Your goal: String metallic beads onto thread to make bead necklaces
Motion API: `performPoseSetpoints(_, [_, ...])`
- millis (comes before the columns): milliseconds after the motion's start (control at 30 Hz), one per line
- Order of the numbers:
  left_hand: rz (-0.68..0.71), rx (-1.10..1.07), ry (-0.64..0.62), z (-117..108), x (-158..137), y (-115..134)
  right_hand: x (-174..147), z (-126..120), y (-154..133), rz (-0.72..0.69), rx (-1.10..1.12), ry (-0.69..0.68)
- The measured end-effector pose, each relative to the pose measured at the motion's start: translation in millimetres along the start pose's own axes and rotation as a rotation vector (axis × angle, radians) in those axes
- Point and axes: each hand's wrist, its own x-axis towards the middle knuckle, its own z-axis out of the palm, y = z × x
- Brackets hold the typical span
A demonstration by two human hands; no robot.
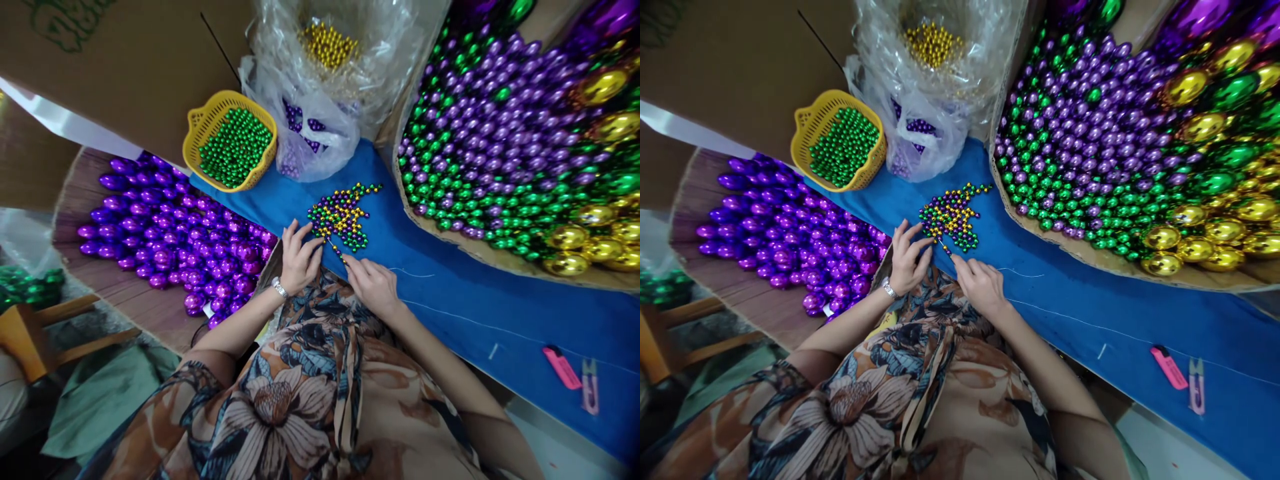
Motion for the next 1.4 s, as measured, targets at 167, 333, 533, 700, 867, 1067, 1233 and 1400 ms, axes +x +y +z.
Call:
performPoseSetpoints(167, [-0.006,-0.02,-0.013,0.1,1.5,1.0,2.2,1.4,-1.8,0.0,-0.008,0.015])
performPoseSetpoints(333, [0.007,0.013,-0.005,0.5,2.5,4.0,-3.5,-1.4,1.3,0.021,-0.022,0.029])
performPoseSetpoints(533, [0.084,-0.002,-0.006,7.1,5.8,13.3,-21.5,-8.3,8.5,0.036,-0.046,0.061])
performPoseSetpoints(700, [0.106,0.004,-0.046,14.7,7.8,17.4,-28.8,-6.9,7.9,0.064,-0.034,0.048])
performPoseSetpoints(867, [0.123,0.014,-0.049,19.8,9.2,17.8,-27.1,-3.4,4.7,0.105,-0.033,0.034])
performPoseSetpoints(1067, [0.082,0.017,-0.069,20.8,9.6,20.0,-28.3,-1.1,3.8,0.13,-0.019,0.053])
performPoseSetpoints(1233, [0.079,-0.02,-0.094,20.2,7.8,22.9,-24.7,1.4,1.7,0.138,-0.065,0.043])
performPoseSetpoints(1400, [0.07,-0.013,-0.085,14.1,5.8,23.4,-22.5,2.2,2.1,0.12,-0.07,0.057])
